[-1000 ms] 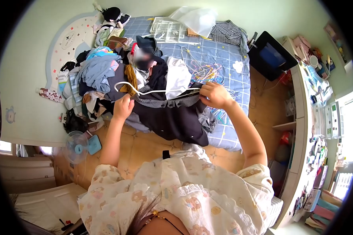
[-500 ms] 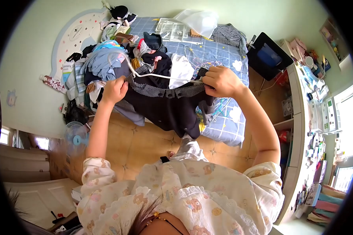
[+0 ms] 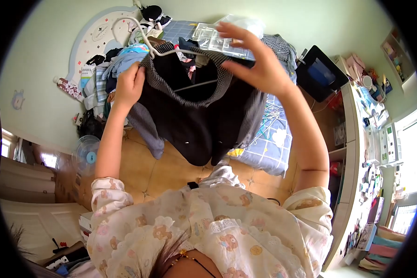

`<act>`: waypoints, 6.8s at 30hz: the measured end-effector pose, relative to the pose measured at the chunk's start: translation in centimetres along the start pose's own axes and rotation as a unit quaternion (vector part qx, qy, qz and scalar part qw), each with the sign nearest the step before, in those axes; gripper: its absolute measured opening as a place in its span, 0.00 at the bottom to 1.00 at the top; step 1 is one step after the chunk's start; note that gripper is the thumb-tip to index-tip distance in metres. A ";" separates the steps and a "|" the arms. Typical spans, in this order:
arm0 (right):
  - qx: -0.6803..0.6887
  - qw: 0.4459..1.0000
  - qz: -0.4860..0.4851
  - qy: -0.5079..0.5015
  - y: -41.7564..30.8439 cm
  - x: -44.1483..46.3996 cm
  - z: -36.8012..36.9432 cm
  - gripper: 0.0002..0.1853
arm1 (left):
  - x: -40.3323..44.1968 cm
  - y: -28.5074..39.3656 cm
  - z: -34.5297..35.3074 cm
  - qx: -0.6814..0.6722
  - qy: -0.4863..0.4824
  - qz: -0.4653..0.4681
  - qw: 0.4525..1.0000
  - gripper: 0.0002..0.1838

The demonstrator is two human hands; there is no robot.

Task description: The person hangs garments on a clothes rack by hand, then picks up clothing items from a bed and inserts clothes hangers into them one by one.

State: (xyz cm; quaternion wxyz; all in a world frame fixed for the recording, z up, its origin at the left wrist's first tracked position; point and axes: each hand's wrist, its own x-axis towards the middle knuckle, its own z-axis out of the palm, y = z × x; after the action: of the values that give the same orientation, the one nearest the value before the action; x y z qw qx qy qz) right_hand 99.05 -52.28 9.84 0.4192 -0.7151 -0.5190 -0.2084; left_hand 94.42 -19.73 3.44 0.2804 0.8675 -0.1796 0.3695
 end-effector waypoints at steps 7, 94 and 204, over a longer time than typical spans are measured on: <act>-0.162 0.977 0.106 -0.092 1.2 -1.8 -0.6 0.11 | 1.3 0.2 -0.5 0.029 -0.012 0.043 0.999 0.10; -0.186 0.761 0.620 0.030 60.0 -46.7 -0.6 0.33 | -3.5 -16.1 61.4 0.171 -0.509 -0.260 0.803 0.46; -0.094 0.967 0.229 0.060 26.7 -2.8 19.7 0.35 | 32.6 -18.4 18.4 -0.689 0.259 -0.309 0.602 0.10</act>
State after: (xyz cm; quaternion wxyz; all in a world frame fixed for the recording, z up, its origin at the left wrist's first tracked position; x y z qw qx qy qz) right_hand 119.84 -40.75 -13.49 0.4175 -0.8372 -0.2931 -0.1973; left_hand 135.54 -20.16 10.66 0.9272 0.2894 -0.0220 0.2369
